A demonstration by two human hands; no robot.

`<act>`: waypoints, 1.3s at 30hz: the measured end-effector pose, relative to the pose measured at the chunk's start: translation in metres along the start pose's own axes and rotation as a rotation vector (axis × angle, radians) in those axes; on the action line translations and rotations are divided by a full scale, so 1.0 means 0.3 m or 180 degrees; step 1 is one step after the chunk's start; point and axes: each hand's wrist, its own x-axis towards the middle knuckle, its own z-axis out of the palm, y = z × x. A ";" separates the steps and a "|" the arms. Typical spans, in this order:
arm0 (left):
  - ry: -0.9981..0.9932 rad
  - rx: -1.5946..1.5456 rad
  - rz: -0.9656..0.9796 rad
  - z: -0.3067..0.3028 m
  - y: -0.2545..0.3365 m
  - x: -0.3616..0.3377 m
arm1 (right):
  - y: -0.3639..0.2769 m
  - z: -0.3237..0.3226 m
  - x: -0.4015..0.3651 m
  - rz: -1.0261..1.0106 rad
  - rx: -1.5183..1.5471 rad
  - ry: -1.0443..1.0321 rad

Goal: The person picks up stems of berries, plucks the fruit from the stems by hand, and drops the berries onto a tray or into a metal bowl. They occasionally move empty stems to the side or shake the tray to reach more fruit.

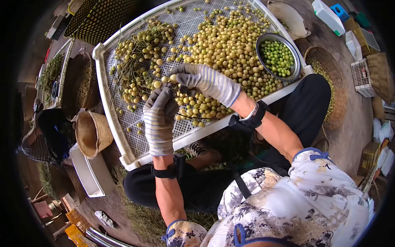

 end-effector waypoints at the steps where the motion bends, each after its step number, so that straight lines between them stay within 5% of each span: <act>1: 0.0125 0.0222 -0.0030 0.007 0.002 -0.002 | 0.005 0.001 0.005 0.0106 0.0025 -0.0215; 4: 0.0430 0.0724 0.0030 0.037 0.014 -0.025 | 0.034 0.002 0.010 0.0337 0.0800 -0.0371; 7: 0.0146 0.0501 -0.0118 0.023 0.019 -0.022 | 0.095 -0.003 0.015 -0.0503 -0.0198 -0.0096; 8: -0.0057 0.0349 -0.0060 0.007 0.011 -0.014 | 0.104 -0.015 0.007 0.0419 0.2213 -0.0634; 11: -0.0260 0.0478 -0.0117 -0.018 0.017 -0.008 | 0.080 -0.041 0.034 0.0182 0.2260 -0.0309; 13: -0.0164 0.1038 -0.0212 0.012 0.035 -0.021 | 0.003 -0.020 0.030 0.0306 0.1113 -0.0016; 15: -0.0122 0.1448 -0.0268 0.028 0.031 -0.027 | 0.021 -0.056 0.091 -0.0547 0.0136 -0.0814; 17: -0.0107 0.1728 -0.0265 0.026 0.026 -0.030 | -0.085 -0.065 0.085 -0.0080 -0.0327 -0.1422; 19: -0.0068 0.1894 -0.0273 0.019 0.030 -0.030 | -0.170 -0.030 0.082 -0.0120 -0.1385 -0.1373; 22: -0.0144 0.1804 -0.0065 0.002 -0.004 -0.020 | -0.138 -0.027 0.096 -0.0577 -0.1651 -0.1318; 25: -0.0310 0.1791 -0.0126 0.015 0.027 -0.039 | -0.159 -0.014 0.040 0.0636 -0.0967 -0.0738; 29: -0.0344 0.1261 -0.0226 0.022 0.025 -0.040 | -0.080 -0.040 0.020 0.0848 0.0105 -0.0335; 33: -0.0652 -0.0061 -0.0296 -0.029 0.031 -0.003 | -0.076 -0.079 0.041 0.0055 0.1297 -0.0158; 34: -0.0785 -0.0358 -0.0245 -0.044 0.034 0.010 | -0.091 -0.119 0.066 -0.0271 0.1209 -0.0288; 37: -0.1231 -0.1556 -0.0369 -0.089 0.045 0.044 | -0.099 -0.178 0.089 -0.2039 -0.3523 0.1548; 39: -0.1541 -0.2008 -0.0304 -0.093 0.055 0.045 | -0.104 -0.183 0.061 -0.1694 -0.3252 0.0875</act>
